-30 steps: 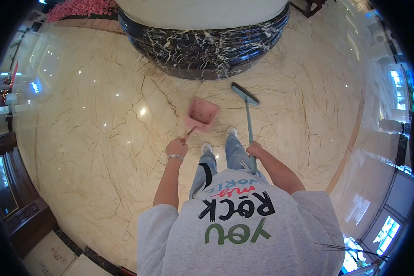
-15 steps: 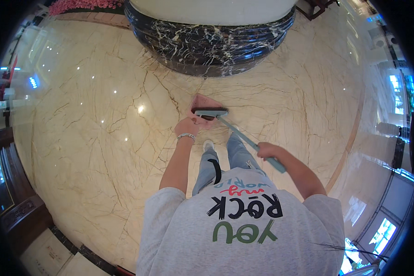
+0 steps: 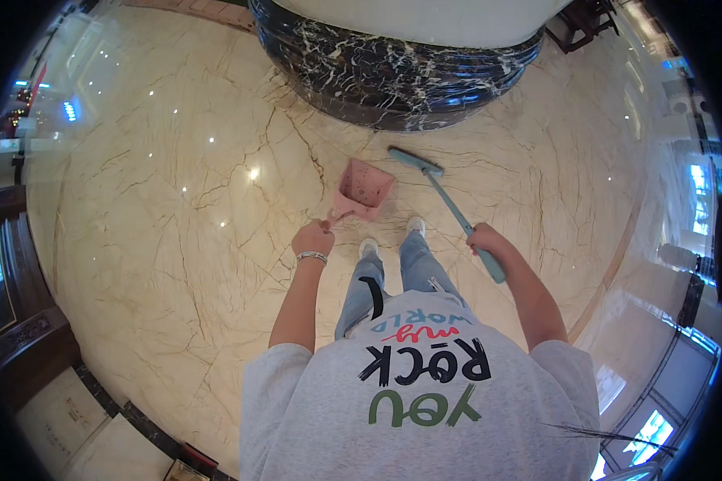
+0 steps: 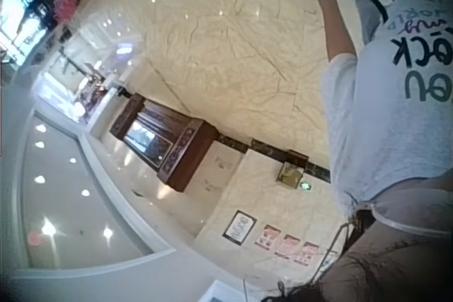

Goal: Sweeping the floor with a broom and dustpan in a large lobby area.

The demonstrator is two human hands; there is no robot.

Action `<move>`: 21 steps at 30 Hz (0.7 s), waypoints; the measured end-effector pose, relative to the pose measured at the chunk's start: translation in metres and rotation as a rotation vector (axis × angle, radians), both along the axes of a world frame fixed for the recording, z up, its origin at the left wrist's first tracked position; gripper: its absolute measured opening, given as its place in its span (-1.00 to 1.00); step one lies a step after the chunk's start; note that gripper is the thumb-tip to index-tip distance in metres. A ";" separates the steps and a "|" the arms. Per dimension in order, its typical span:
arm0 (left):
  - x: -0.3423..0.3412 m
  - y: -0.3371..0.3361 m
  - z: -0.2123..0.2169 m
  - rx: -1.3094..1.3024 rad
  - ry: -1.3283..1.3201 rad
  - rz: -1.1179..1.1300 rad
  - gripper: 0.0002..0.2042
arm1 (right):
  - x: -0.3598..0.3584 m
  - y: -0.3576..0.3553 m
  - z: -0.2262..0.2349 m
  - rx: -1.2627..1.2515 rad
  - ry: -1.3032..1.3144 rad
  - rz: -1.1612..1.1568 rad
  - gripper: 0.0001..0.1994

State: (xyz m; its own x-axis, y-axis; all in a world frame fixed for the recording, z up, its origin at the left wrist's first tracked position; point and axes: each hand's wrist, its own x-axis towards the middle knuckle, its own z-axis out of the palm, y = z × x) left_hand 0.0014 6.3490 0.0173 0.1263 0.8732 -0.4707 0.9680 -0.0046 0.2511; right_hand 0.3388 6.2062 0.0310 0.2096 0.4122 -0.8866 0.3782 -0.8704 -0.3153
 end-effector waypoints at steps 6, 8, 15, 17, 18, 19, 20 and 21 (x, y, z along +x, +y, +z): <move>0.000 -0.004 -0.001 0.001 0.012 -0.036 -0.83 | -0.063 -0.006 -0.066 0.072 -0.200 0.067 -0.76; 0.010 -0.006 0.000 0.026 -0.005 -0.051 -0.83 | -0.079 -0.020 -0.089 0.144 -0.165 0.374 -0.78; 0.013 0.002 0.002 0.023 -0.007 -0.038 -0.80 | -0.105 -0.012 -0.058 -0.119 -0.035 0.717 -0.76; 0.011 0.008 -0.002 0.047 -0.007 -0.030 -0.79 | -0.104 -0.009 -0.046 -0.140 0.019 0.569 -0.75; 0.009 0.011 -0.003 0.053 -0.004 -0.022 -0.78 | -0.104 -0.010 -0.040 -0.163 0.082 0.424 -0.74; 0.009 0.012 -0.002 0.059 -0.002 -0.016 -0.78 | -0.106 -0.013 -0.034 -0.183 0.145 0.276 -0.73; 0.010 0.012 0.000 0.069 -0.008 -0.020 -0.78 | -0.107 -0.015 -0.028 -0.201 0.209 0.128 -0.72; 0.011 0.011 0.002 0.055 -0.020 -0.027 -0.77 | -0.108 -0.017 -0.022 -0.215 0.274 -0.021 -0.71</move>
